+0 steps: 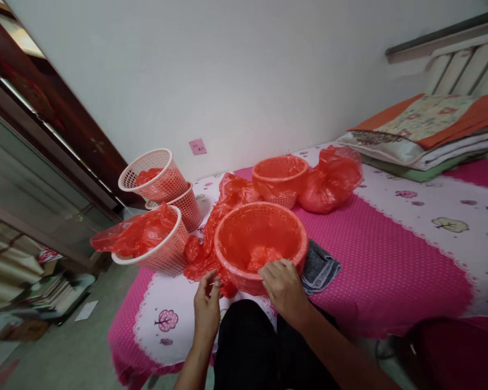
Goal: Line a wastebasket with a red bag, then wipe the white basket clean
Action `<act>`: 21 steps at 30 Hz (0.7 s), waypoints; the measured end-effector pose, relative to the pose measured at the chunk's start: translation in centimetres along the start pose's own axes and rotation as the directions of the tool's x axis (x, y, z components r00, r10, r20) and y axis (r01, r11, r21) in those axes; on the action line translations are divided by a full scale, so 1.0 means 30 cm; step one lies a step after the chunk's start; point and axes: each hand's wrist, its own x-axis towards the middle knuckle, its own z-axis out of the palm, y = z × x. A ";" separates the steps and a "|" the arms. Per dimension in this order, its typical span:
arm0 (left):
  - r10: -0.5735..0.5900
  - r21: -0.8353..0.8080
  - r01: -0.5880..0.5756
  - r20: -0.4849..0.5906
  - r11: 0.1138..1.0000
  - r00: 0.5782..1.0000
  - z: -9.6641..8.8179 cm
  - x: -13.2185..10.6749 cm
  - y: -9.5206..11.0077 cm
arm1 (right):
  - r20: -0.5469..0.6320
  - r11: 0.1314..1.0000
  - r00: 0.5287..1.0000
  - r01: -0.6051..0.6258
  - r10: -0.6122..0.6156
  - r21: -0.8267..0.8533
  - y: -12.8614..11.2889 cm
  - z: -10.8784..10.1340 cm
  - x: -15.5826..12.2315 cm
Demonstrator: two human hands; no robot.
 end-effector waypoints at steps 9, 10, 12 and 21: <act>-0.074 0.020 0.072 0.123 0.997 0.990 0.007 -0.148 -0.061 | 0.237 0.992 0.965 0.092 -0.109 0.084 0.178 -0.060 0.072; -0.082 0.014 0.080 0.127 0.997 0.989 0.007 -0.156 -0.068 | 0.249 0.992 0.962 0.092 -0.111 0.088 0.189 -0.062 0.079; -0.081 0.004 0.081 0.126 0.997 0.989 0.004 -0.158 -0.073 | 0.262 0.991 0.958 0.092 -0.115 0.099 0.200 -0.068 0.086; -0.057 -0.095 0.084 0.256 0.992 0.965 0.106 -0.055 0.000 | 0.271 0.991 0.957 0.072 -0.101 0.114 0.167 -0.081 0.058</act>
